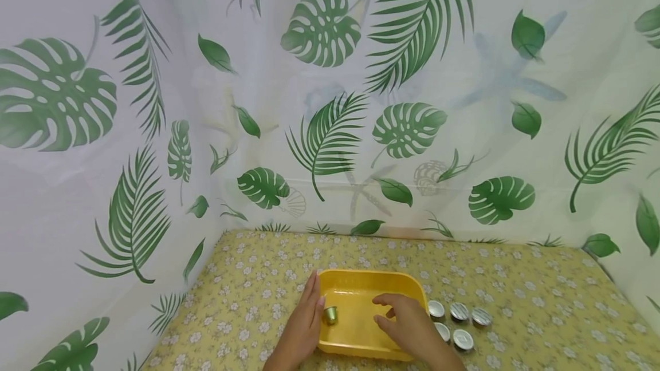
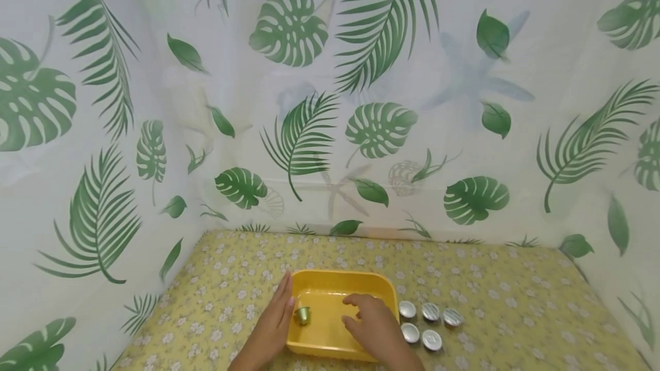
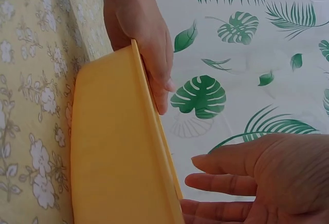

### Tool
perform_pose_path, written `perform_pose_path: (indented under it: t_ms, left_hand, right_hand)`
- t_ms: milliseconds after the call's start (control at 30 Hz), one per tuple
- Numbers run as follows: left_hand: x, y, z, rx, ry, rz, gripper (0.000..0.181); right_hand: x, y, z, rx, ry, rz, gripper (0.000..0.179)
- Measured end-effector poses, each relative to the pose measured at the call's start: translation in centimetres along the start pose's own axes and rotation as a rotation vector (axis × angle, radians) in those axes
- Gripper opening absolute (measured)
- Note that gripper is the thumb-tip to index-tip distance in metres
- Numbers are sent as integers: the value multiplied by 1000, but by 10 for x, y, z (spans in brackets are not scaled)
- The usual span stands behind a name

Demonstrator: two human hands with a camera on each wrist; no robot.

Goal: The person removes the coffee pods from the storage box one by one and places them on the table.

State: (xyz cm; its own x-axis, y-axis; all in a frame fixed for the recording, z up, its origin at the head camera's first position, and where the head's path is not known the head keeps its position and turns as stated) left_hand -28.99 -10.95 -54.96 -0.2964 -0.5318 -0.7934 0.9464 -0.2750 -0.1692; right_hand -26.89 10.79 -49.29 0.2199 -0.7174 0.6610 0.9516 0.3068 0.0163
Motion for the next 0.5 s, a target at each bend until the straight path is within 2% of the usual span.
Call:
perform_pose_path:
  t_ms: [167, 367, 500]
  left_hand:
    - [2, 0, 1, -5, 2, 5, 58]
    - [3, 0, 0, -5, 7, 2, 58]
    - [2, 0, 1, -12, 5, -6, 58]
  right_hand:
    - [6, -7, -12, 37, -12, 62, 30]
    - [5, -14, -22, 89, -29, 35, 32]
    - [7, -17, -27, 89, -30, 35, 33]
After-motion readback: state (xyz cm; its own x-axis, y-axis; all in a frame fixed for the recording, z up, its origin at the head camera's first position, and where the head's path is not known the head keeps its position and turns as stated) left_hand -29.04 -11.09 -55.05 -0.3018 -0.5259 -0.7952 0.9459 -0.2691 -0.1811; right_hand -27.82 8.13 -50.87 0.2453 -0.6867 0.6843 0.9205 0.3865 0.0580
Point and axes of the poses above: each hand's wrist, its own y-axis away from the middle knuckle, its own z-axis out of the back of the hand, x = y × z, the point moved 6 cm from there along -y, towards the middle knuckle, and after that the axes turned 7 degrees about y, right-handed, at the moved point
